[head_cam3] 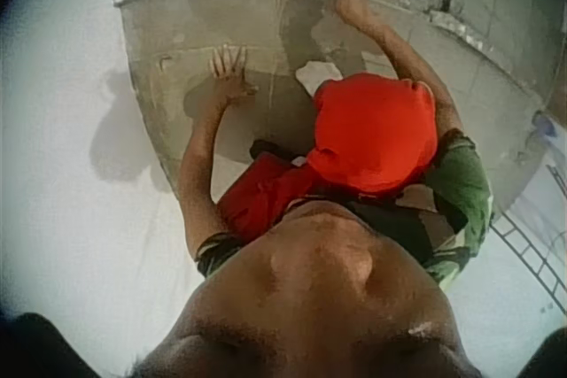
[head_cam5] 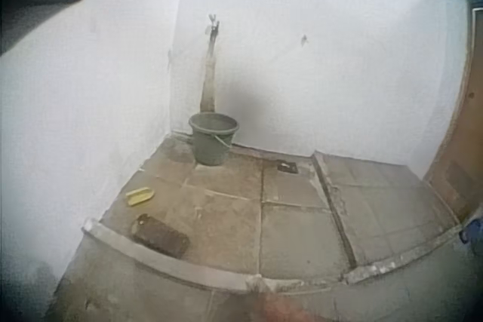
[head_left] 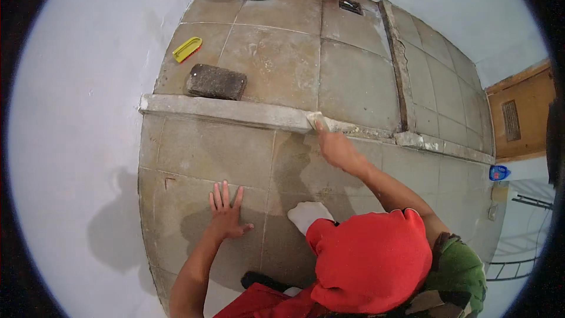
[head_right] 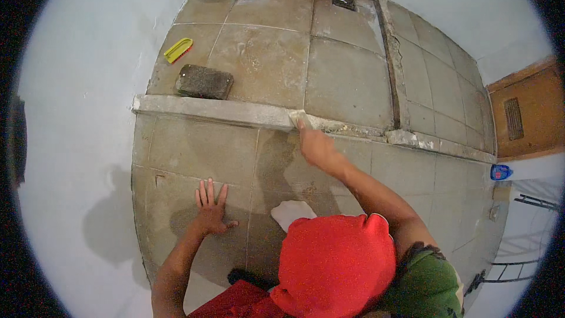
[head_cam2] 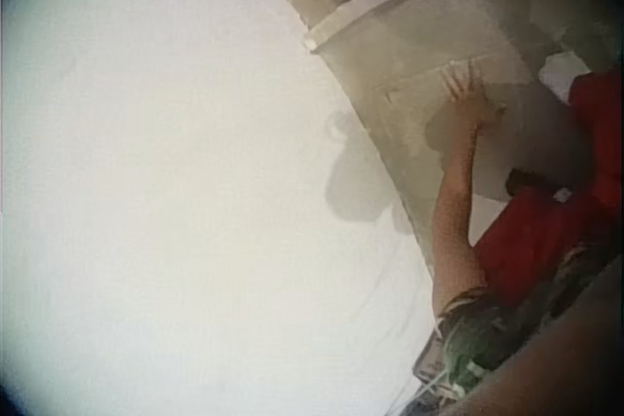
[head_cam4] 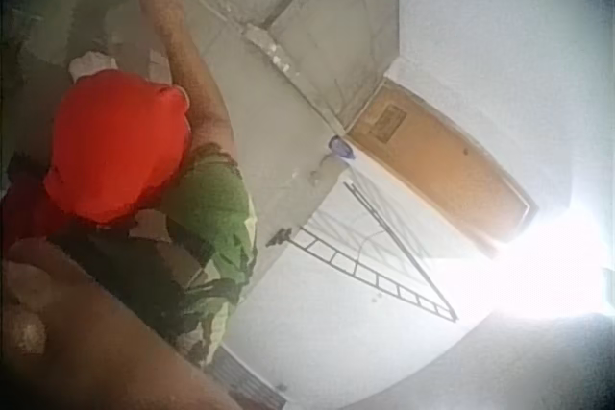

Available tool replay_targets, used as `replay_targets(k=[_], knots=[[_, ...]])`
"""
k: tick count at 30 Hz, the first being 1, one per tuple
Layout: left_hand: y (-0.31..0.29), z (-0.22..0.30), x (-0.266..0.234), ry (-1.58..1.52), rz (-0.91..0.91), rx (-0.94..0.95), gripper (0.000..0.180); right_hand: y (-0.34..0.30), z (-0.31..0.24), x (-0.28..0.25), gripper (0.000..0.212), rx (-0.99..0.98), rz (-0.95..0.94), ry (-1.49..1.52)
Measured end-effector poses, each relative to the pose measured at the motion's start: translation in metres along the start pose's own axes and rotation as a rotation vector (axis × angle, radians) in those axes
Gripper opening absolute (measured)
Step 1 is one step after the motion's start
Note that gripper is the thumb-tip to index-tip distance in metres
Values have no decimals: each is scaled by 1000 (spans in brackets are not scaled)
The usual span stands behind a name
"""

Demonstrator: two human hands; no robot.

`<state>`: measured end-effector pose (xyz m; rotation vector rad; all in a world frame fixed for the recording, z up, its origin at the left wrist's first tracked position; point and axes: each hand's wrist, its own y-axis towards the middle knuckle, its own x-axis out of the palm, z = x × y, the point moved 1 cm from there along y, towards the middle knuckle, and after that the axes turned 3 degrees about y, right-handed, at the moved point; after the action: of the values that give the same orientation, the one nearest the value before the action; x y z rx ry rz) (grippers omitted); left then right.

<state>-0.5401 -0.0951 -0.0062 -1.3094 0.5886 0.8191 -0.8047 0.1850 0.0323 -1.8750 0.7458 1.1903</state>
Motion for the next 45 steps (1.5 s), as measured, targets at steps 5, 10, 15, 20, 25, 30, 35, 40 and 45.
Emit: replay_targets(k=[5, 10, 15, 20, 25, 30, 35, 40, 45], knots=[[0, 1, 1, -20, -33, -25, 125, -25, -17, -10, 50, 35, -80, 77], [-1, 3, -2, -35, -12, -8, 124, 2, -5, -15, 47, 48, -18, 169], [-1, 1, -2, -23, -34, -23, 125, -22, -11, -1, 59, -52, -55, 27], [-2, -1, -4, -13, -49, -30, 124, -7, -11, -4, 61, -26, -11, 52], [1, -2, 0, -6, -24, -21, 125, -12, -6, 5, 65, -25, -35, 17], [4, -10, 18, 59, 33, -7, 128, -16, -14, -4, 64, -89, -57, 52], [1, -1, 3, 13, 27, -3, 124, 10, -1, -2, 64, -66, -26, 91], [-1, -9, 11, -4, 29, -8, 125, -10, -20, 3, 65, -62, -24, 45], [0, -2, 9, -16, 98, 40, 125, 31, 0, 2, 64, -68, 24, 96]])
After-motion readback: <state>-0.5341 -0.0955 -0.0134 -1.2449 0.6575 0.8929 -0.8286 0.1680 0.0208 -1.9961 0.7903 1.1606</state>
